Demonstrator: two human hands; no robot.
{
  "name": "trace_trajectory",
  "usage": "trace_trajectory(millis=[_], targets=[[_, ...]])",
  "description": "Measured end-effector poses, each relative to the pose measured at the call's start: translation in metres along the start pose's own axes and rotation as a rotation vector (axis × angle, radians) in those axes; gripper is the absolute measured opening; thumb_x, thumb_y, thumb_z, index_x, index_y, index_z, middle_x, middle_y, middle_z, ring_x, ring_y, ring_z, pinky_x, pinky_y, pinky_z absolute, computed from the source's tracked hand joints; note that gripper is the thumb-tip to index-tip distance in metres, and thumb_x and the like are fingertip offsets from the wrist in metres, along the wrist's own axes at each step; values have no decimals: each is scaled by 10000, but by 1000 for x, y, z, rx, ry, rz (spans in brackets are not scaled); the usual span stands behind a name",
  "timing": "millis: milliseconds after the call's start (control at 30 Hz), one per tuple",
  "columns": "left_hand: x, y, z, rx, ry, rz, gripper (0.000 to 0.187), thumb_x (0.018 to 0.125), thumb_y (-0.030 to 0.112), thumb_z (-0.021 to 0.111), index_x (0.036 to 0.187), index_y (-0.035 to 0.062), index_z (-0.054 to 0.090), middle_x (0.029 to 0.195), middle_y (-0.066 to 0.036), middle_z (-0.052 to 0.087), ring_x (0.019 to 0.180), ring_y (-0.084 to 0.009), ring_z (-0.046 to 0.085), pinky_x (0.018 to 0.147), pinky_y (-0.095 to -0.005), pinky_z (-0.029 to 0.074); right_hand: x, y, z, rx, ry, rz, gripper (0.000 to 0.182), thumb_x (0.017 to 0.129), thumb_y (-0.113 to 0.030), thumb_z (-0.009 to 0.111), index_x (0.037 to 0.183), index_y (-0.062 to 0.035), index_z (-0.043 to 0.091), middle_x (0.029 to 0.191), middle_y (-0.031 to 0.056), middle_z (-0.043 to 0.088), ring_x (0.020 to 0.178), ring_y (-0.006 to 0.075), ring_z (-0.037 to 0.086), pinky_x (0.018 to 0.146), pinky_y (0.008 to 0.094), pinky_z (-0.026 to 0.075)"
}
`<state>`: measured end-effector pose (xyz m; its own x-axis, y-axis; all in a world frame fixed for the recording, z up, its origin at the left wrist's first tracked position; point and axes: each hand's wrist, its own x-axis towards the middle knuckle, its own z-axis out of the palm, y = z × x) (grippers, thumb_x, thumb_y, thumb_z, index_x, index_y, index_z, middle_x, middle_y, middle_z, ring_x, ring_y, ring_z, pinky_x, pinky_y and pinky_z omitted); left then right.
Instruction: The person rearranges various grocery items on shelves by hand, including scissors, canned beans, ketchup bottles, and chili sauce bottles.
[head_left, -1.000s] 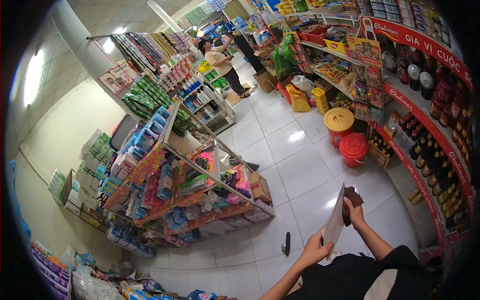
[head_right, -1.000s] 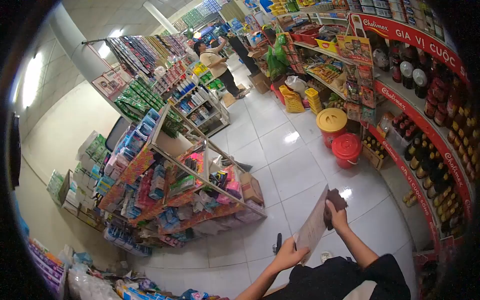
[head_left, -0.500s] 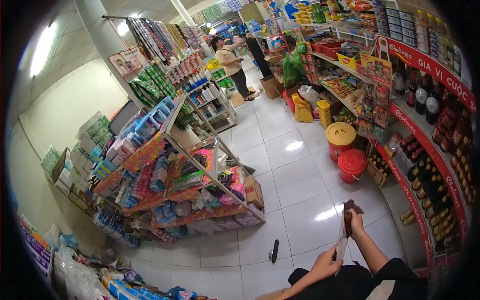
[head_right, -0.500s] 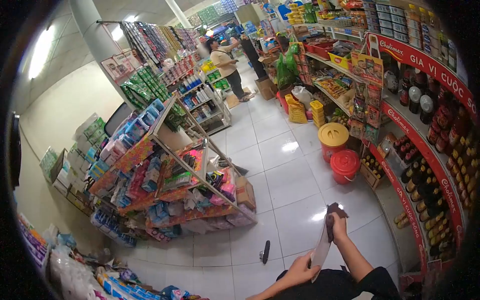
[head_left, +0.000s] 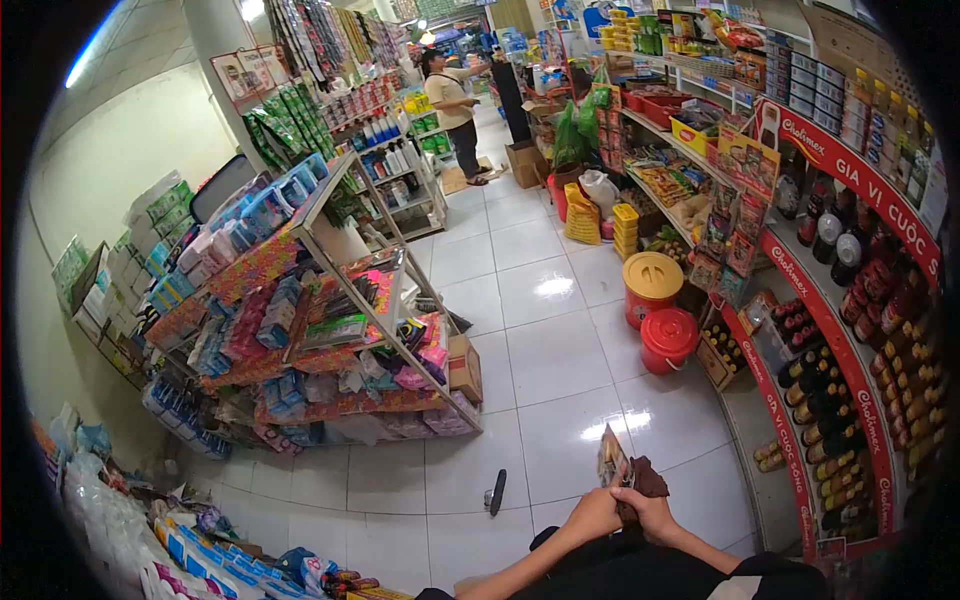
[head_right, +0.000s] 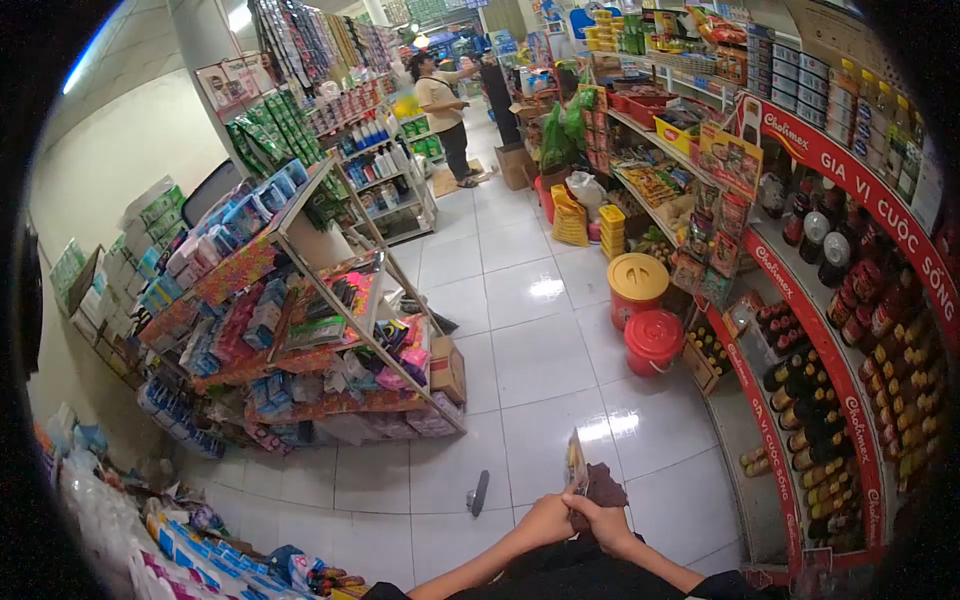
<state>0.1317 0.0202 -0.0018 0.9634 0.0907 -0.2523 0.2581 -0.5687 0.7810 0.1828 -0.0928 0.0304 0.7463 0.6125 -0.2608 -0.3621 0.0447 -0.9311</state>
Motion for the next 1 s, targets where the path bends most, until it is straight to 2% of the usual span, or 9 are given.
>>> trace_trajectory(millis=[100, 167, 367, 500, 567, 733, 833, 867, 1000], targets=[[-5, 7, -11, 42, -26, 30, 951, 670, 278, 626, 1360, 97, -3, 756, -272, 573, 687, -428, 561, 628, -438, 456, 8, 25, -15, -179, 152, -180, 108, 736, -73, 557, 780, -29, 469, 556, 7, 478, 452, 82, 450, 407, 244, 360], [-15, 20, -31, 2, -37, 107, 1012, 654, 350, 651, 1363, 132, -37, 830, -278, 573, 726, -429, 567, 652, -416, 466, 3, 4, -16, -363, 159, -193, 114, 716, -85, 571, 741, 3, 503, 613, 47, 512, 575, 124, 488, 522, 288, 406], [-33, 13, -59, -374, 192, -40, 769, 699, 239, 668, 1335, 112, 254, 994, -232, 572, 843, -337, 598, 713, -388, 478, 27, -18, -18, -209, 56, -192, 129, 707, -82, 609, 772, -2, 533, 581, 5, 502, 505, 81, 463, 445, 250, 368], [-59, -16, -102, 415, 1020, -1, 604, 724, 201, 665, 1214, -20, 390, 1107, -198, 525, 997, -264, 540, 832, -334, 441, 26, -59, -10, 235, -81, -37, 248, 636, -1, 600, 879, -7, 553, 788, 54, 566, 627, 101, 504, 545, 220, 394], [-70, -54, -116, -80, 887, -23, 626, 688, 110, 676, 1214, -42, 371, 1134, -178, 506, 984, -259, 543, 834, -345, 443, 31, -50, -19, 332, -138, 79, 389, 575, 26, 584, 960, 3, 541, 878, 78, 569, 826, 179, 549, 730, 282, 432], [-128, -116, -114, -1494, 149, -20, 722, 617, -18, 633, 1255, -50, 296, 1163, -216, 468, 1030, -291, 522, 838, -396, 463, 32, -66, -4, 461, -292, 130, 459, 506, 37, 549, 964, 18, 539, 907, 109, 570, 841, 215, 563, 739, 312, 459], [-145, -114, -99, -1529, -42, 88, 721, 606, -40, 589, 1259, -57, 283, 1166, -218, 465, 1032, -287, 521, 828, -405, 471, 44, -46, -15, 337, -317, -11, 459, 508, 30, 554, 968, 23, 541, 913, 107, 569, 835, 209, 562, 715, 300, 463], [-149, -105, -98, -1482, -5, 74, 699, 607, -32, 575, 1244, -58, 289, 1168, -222, 460, 932, -320, 568, 645, -397, 540, 45, -53, -20, 235, -360, 83, 475, 509, 31, 567, 983, 22, 541, 924, 107, 566, 838, 205, 557, 714, 295, 460], [-152, -22, -134, -1215, 294, -138, 707, 583, 40, 639, 1216, -64, 343, 1133, -158, 510, 1049, -237, 499, 915, -365, 375, 60, -68, -23, 242, -404, 56, 458, 593, 8, 615, 1038, -3, 510, 996, 75, 524, 919, 162, 500, 748, 264, 411]])
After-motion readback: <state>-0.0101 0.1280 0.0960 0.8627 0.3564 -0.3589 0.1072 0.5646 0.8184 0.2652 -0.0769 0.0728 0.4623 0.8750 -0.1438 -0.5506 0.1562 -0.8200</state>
